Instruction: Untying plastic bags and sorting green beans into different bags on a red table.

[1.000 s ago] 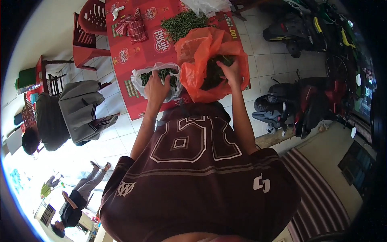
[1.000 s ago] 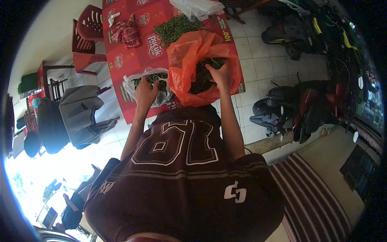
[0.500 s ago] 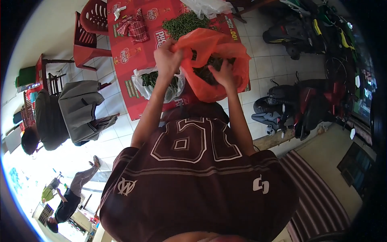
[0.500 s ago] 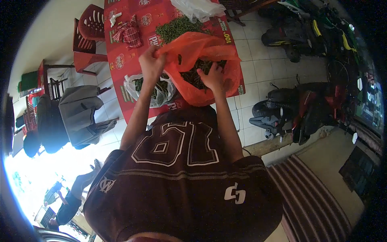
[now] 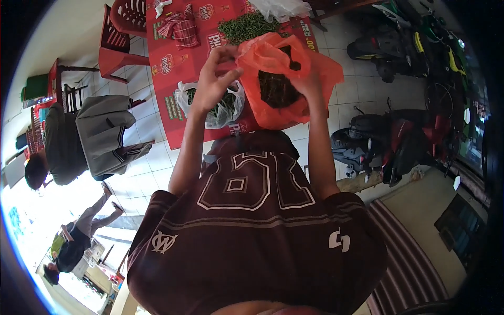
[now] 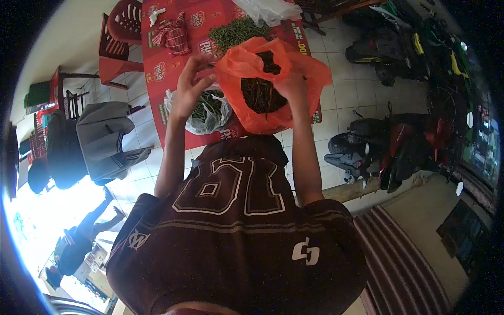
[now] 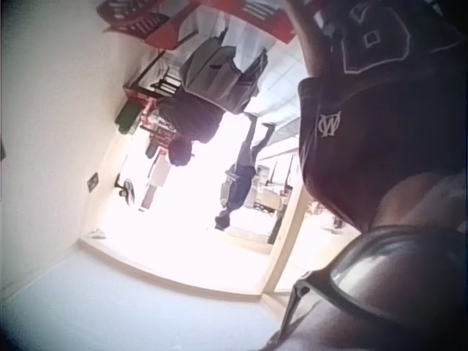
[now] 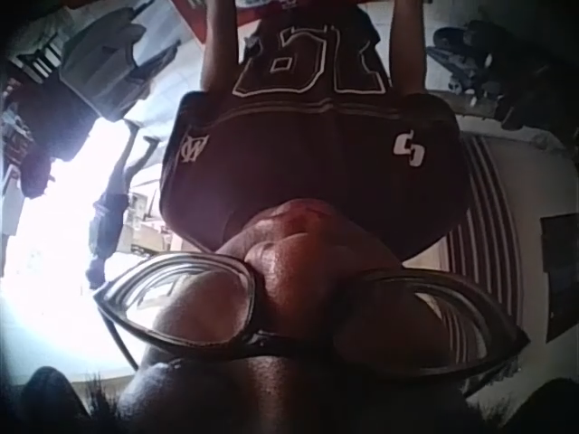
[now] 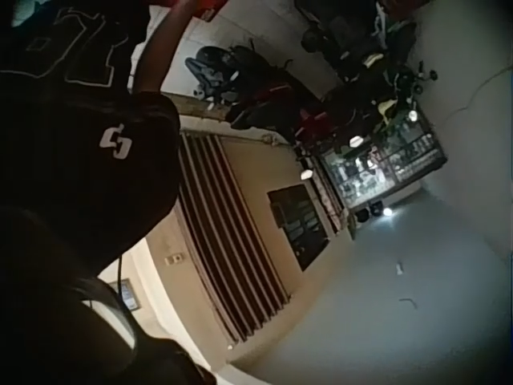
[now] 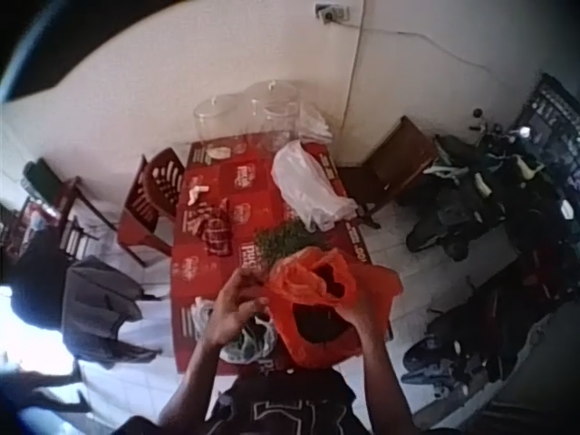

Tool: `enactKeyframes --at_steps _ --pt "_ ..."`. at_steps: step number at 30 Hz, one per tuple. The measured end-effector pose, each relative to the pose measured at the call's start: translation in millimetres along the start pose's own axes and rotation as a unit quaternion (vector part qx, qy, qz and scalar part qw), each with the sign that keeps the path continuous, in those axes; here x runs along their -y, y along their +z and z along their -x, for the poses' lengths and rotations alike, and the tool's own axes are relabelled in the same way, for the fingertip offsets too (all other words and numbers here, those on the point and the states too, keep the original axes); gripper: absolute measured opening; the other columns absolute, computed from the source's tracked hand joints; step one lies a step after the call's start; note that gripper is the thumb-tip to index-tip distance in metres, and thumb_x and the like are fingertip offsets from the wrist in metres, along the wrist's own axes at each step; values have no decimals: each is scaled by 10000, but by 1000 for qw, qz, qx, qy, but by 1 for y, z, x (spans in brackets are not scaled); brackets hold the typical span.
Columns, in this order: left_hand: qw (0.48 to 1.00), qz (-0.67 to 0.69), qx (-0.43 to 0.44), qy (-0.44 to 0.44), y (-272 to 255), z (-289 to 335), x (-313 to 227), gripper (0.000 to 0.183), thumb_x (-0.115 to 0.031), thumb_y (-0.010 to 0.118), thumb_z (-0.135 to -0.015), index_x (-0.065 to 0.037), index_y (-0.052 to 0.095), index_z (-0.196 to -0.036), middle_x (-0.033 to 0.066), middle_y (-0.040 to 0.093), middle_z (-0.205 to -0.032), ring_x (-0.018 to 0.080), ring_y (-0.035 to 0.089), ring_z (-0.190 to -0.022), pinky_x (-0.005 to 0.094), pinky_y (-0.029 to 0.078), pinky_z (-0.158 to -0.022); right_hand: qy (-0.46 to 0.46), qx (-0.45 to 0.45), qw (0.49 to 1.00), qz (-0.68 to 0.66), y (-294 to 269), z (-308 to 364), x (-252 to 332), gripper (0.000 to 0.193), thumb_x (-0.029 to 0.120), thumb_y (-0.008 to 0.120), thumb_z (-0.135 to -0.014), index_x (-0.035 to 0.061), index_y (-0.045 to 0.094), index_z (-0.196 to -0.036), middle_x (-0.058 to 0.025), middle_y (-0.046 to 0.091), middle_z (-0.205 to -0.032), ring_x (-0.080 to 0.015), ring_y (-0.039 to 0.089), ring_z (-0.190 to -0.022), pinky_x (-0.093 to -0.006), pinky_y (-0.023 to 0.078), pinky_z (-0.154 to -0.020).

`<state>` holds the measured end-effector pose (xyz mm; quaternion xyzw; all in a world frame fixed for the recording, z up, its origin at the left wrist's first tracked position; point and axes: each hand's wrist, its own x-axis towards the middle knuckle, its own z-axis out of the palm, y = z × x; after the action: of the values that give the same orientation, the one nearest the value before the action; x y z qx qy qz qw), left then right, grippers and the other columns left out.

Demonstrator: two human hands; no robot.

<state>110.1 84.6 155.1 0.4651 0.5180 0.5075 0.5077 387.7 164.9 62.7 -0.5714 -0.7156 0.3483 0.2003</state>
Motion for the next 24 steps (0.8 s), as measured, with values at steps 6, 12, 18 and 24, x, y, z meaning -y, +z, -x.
enactKeyframes --at_steps 6,12,18,24 --pt "930 -348 -5 -123 -46 66 131 326 -197 747 -821 -22 639 -1073 152 707 -970 257 711 -860 380 559 -768 -140 -180 974 -6 -34 -17 0 491 206 700 -944 64 560 -1392 -166 646 -1336 -357 646 -1199 -436 536 -937" --pt "845 -507 -41 -163 -51 107 168 396 -259 797 -731 -52 652 -1035 181 724 -967 390 703 -921 513 556 -768 -50 -107 980 -158 -57 16 57 286 200 681 -970 -1 662 -1173 -104 735 -1014 -162 715 -871 -299 561 -692" --pt "887 -445 -1 -125 -56 134 165 210 -180 759 -752 -73 703 -923 176 676 -949 406 674 -874 522 538 -750 22 244 950 -195 -50 69 159 251 210 659 -984 -26 700 -911 -65 714 -745 -106 668 -604 -265 520 -534" --pt "901 -406 148 -33 -68 152 142 180 -151 714 -773 -98 776 -934 173 676 -952 397 674 -902 505 541 -768 -3 291 931 -221 100 59 152 166 140 622 -987 -12 689 -986 -82 710 -762 -137 698 -636 -271 549 -551"
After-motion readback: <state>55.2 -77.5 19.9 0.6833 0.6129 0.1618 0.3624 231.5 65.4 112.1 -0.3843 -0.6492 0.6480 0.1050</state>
